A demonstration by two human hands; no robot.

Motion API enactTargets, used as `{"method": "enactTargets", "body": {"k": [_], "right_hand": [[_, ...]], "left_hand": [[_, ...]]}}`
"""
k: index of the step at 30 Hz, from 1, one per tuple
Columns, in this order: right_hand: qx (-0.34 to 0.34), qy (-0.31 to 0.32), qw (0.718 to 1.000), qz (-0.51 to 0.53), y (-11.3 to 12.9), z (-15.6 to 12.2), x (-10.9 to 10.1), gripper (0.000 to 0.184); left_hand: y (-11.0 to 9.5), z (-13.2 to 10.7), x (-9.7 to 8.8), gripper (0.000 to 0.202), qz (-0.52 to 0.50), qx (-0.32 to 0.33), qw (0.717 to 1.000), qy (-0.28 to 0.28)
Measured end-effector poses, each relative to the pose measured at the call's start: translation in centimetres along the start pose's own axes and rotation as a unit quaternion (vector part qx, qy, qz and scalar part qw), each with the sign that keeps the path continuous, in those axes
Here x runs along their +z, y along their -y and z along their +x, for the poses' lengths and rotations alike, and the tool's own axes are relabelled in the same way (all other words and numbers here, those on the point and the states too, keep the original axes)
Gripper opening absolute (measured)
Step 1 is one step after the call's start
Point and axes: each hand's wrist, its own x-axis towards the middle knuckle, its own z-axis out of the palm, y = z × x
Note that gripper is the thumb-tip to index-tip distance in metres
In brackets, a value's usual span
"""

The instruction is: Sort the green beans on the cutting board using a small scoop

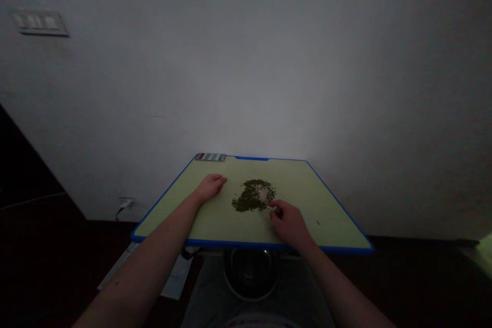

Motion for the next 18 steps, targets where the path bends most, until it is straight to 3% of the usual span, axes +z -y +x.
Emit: {"method": "enactTargets", "body": {"k": [18], "right_hand": [[0.087,-0.042,0.994,-0.060,-5.0,0.5,-4.4,0.028]], "left_hand": [[0.0,0.0,0.0,0.037,-0.012,-0.008,1.000,-0.002]]}}
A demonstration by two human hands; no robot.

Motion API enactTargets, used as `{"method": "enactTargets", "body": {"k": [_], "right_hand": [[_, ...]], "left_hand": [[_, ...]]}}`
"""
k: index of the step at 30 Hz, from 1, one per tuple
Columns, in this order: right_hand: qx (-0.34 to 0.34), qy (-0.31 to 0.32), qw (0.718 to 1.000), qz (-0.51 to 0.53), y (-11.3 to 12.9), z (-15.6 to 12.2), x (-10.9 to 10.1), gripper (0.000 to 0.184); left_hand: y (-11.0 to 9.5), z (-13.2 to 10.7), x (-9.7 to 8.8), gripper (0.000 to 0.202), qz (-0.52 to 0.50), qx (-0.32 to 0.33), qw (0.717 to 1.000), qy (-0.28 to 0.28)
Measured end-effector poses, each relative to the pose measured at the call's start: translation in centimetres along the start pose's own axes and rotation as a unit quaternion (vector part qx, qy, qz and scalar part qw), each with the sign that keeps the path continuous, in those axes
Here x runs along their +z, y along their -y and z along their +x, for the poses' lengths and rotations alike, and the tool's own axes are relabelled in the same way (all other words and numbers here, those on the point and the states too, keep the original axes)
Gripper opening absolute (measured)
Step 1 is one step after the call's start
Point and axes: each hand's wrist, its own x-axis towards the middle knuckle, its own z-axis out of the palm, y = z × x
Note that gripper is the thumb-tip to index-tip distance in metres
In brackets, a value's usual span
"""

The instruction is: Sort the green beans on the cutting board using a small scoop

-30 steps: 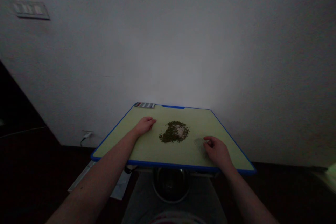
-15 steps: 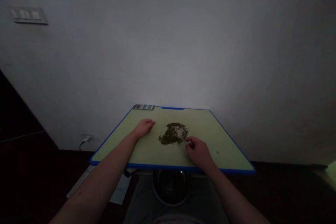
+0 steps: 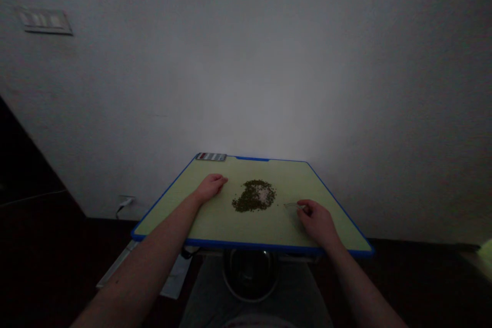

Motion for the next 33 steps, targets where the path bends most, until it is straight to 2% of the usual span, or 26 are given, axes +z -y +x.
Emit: {"method": "enactTargets", "body": {"k": [8,14,27,33], "right_hand": [[-0.014,-0.028,0.999,-0.008,-0.4,1.1,-0.5,0.031],[-0.002,0.001,1.000,-0.017,-0.9,0.8,-0.3,0.029],[0.000,-0.020,0.998,-0.055,-1.5,2.4,0.0,0.028],[-0.018,-0.020,0.998,-0.063,-1.5,3.3,0.1,0.028]], "left_hand": [[0.0,0.0,-0.2,0.038,0.011,0.005,1.000,0.005],[0.2,0.1,-0.1,0.038,0.014,0.007,1.000,-0.005],[-0.3,-0.1,-0.1,0.037,0.007,0.004,1.000,0.002],[-0.3,-0.1,-0.1,0.037,0.010,-0.003,1.000,0.000]]}}
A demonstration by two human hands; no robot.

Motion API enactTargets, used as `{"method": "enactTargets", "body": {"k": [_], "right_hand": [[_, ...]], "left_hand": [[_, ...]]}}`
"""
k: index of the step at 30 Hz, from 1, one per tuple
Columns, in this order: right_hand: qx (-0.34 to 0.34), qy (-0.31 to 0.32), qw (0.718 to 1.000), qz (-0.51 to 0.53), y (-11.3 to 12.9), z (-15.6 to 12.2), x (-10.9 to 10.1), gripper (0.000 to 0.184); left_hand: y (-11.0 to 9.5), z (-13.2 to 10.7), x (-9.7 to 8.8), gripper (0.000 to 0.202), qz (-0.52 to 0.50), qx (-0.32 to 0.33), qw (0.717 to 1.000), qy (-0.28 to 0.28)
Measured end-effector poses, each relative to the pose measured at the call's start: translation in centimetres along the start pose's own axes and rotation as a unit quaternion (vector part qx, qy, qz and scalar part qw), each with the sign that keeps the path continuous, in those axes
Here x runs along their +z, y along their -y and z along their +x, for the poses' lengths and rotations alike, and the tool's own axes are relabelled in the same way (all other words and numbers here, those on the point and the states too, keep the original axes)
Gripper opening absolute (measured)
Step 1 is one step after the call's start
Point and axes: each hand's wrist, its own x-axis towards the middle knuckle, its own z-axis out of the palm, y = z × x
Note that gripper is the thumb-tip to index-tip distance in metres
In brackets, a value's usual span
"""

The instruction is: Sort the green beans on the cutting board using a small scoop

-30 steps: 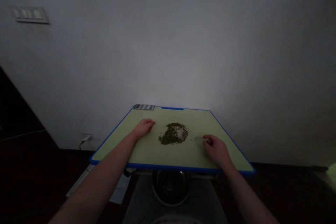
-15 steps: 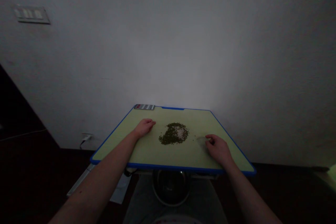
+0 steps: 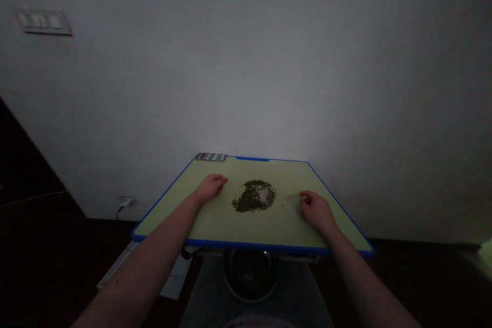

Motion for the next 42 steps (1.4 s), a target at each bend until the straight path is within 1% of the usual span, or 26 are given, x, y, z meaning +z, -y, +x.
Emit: {"method": "enactTargets", "body": {"k": [6,13,17,20,24,30,34,37,42], "right_hand": [[-0.029,0.037,0.999,0.012,0.0,0.8,0.2,0.027],[-0.052,0.066,0.996,0.023,-0.4,0.4,-0.2,0.027],[-0.044,0.044,0.998,0.029,-0.4,0.0,-0.5,0.027],[-0.047,0.032,0.998,0.039,0.1,-0.3,-0.5,0.028],[-0.059,0.038,0.997,0.042,1.2,-0.2,0.1,0.028],[-0.061,0.042,0.997,0.024,2.1,0.4,0.8,0.027],[-0.033,0.035,0.999,0.002,1.8,0.4,0.6,0.026],[-0.015,0.023,0.999,-0.016,1.2,0.5,0.2,0.026],[-0.004,0.013,1.000,-0.016,0.7,0.9,0.0,0.026]], "left_hand": [[0.2,0.1,0.0,0.037,-0.005,0.005,1.000,0.004],[0.1,-0.1,0.0,0.036,0.004,0.015,1.000,-0.003],[-0.1,-0.1,0.0,0.035,-0.002,0.004,1.000,-0.005],[-0.4,-0.2,0.0,0.036,-0.005,-0.001,1.000,-0.006],[-0.6,-0.3,0.1,0.037,-0.001,-0.005,1.000,-0.005],[-0.2,0.1,0.2,0.037,-0.007,0.003,1.000,-0.004],[-0.2,0.0,0.2,0.036,-0.019,-0.001,1.000,0.007],[-0.4,-0.1,0.2,0.036,-0.014,0.001,1.000,0.002],[-0.5,-0.3,0.1,0.036,-0.012,-0.004,1.000,0.000]]}}
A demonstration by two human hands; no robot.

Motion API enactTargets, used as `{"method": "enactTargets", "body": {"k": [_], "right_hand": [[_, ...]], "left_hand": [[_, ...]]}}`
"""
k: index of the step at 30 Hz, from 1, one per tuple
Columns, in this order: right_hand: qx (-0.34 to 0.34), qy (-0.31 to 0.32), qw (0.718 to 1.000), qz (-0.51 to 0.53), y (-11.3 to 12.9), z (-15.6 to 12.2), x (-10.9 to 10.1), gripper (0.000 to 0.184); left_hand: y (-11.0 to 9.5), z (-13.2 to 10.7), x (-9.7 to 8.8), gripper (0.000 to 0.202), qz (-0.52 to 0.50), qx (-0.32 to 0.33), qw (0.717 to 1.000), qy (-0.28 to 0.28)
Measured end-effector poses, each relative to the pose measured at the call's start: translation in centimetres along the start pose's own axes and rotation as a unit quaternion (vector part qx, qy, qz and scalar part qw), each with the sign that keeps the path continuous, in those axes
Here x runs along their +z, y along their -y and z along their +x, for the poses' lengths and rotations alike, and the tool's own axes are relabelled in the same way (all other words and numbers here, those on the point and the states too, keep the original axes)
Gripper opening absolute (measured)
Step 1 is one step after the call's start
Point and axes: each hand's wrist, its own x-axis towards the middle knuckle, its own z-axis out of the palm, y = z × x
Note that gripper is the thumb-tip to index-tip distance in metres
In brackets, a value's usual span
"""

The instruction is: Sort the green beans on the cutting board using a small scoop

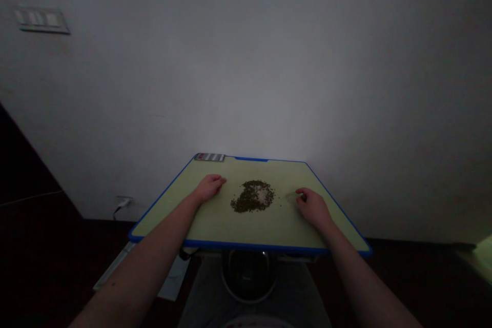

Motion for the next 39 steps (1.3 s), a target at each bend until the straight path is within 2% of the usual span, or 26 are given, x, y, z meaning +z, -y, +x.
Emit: {"method": "enactTargets", "body": {"k": [7,21,29,34,39], "right_hand": [[-0.033,-0.002,0.999,0.029,0.2,-0.3,0.3,0.025],[-0.046,0.004,0.998,0.036,0.0,0.4,1.1,0.024],[-0.078,0.061,0.994,0.050,0.4,1.3,1.4,0.025],[-0.099,0.085,0.990,0.053,1.3,0.6,1.1,0.024],[-0.064,0.053,0.996,0.022,1.5,0.1,1.0,0.024]], "left_hand": [[-0.1,-0.1,0.0,0.036,0.001,0.003,1.000,0.001],[0.5,0.4,0.0,0.037,0.018,0.020,1.000,0.001],[0.8,0.4,0.1,0.038,0.016,0.008,1.000,0.001],[0.5,0.4,0.0,0.037,0.020,0.006,1.000,0.002],[0.0,0.1,0.1,0.039,0.018,0.008,1.000,-0.001]]}}
